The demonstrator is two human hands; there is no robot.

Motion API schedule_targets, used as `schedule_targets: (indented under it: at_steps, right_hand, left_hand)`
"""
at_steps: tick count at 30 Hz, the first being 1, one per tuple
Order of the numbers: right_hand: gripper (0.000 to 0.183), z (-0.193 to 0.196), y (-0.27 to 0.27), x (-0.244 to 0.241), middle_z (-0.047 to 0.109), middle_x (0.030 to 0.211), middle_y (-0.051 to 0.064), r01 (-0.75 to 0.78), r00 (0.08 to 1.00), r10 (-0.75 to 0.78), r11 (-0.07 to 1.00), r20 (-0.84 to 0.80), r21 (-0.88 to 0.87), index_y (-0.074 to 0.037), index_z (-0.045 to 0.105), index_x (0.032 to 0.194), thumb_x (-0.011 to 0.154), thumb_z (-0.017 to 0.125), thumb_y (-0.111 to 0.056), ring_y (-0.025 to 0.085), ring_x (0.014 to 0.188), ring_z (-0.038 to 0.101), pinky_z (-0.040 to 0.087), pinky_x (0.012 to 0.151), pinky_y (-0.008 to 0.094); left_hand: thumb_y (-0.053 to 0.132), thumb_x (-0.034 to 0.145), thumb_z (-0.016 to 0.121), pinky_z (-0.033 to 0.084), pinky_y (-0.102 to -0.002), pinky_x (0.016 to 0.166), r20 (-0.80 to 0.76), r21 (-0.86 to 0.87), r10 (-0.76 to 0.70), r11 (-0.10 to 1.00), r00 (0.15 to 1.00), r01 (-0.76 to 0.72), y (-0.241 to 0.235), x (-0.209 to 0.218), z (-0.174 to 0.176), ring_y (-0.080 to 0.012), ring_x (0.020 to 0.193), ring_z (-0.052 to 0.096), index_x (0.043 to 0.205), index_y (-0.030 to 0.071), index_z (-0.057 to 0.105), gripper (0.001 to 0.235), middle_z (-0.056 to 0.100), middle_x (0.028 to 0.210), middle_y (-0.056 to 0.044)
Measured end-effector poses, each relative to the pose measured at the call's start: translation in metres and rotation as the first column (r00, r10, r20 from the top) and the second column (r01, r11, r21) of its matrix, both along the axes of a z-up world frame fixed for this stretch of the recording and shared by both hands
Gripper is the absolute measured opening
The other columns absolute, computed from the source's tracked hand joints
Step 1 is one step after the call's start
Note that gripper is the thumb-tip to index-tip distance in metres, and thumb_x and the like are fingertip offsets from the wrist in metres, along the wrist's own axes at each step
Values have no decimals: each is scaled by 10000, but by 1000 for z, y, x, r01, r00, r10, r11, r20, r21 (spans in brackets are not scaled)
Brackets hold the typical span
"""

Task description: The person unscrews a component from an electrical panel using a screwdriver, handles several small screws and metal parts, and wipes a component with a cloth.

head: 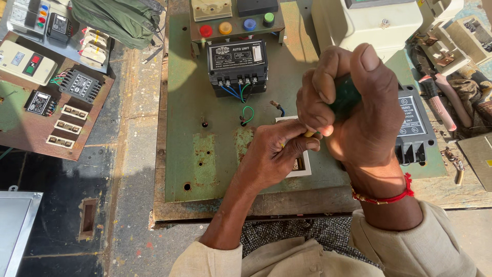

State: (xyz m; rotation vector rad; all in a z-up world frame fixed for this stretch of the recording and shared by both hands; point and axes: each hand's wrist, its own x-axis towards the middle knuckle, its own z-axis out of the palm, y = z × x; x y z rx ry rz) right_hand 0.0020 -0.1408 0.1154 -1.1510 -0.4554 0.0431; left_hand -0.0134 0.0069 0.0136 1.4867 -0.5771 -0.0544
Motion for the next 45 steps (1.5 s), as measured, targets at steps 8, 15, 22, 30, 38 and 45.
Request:
schedule_targets:
  at_steps: [8, 15, 22, 30, 38, 45]
  right_hand:
    - [529, -16, -9, 7, 442, 615, 66, -216, 976, 216, 976, -3, 44, -54, 440, 763, 1101, 452, -461, 107, 479, 366, 351, 487, 280]
    - [523, -14, -16, 21, 453, 617, 64, -513, 858, 513, 856, 18, 61, -58, 432, 695, 1109, 488, -373, 142, 553, 423, 408, 523, 300]
    - [502, -15, -25, 17, 441, 608, 51, -518, 855, 518, 855, 26, 29, -65, 433, 660, 1065, 543, -341, 175, 598, 433, 385, 568, 351]
    - [449, -13, -18, 21, 377, 547, 13, -574, 816, 575, 818, 59, -33, -57, 412, 621, 958, 581, -302, 162, 513, 411, 272, 492, 323]
    - [451, -4, -13, 18, 367, 574, 18, -535, 833, 542, 841, 113, -85, -39, 434, 651, 964, 625, -301, 139, 527, 369, 249, 516, 329]
    - [432, -1, -14, 15, 472, 635, 63, -491, 870, 491, 871, 50, -17, -47, 472, 705, 1033, 592, -302, 119, 568, 397, 344, 518, 311]
  left_hand:
    - [204, 993, 716, 538, -285, 649, -77, 8, 2, 1000, 997, -2, 3, -2, -11, -50, 749, 630, 1202, 82, 743, 244, 769, 936, -37]
    - [183, 978, 764, 496, -283, 597, -61, -2, 11, 1000, 998, -11, 5, -4, -19, -50, 696, 600, 1113, 89, 783, 165, 730, 819, -34]
    - [146, 1024, 702, 578, -274, 715, -91, -72, -49, 997, 995, 42, 3, -3, -21, -47, 824, 685, 1092, 97, 762, 102, 770, 925, -19]
    - [130, 1000, 727, 582, -295, 738, -12, 16, 53, 998, 999, -53, 8, -8, -24, -77, 859, 705, 1081, 82, 741, 96, 753, 906, -14]
    - [154, 993, 741, 610, -299, 751, -26, -46, 32, 998, 999, -33, 8, -6, -28, -89, 871, 726, 1087, 96, 756, 111, 773, 927, -19]
    - [129, 997, 734, 630, -284, 787, -47, -69, -37, 997, 998, 34, 7, -3, -18, -97, 931, 763, 1132, 94, 752, 141, 788, 979, -27]
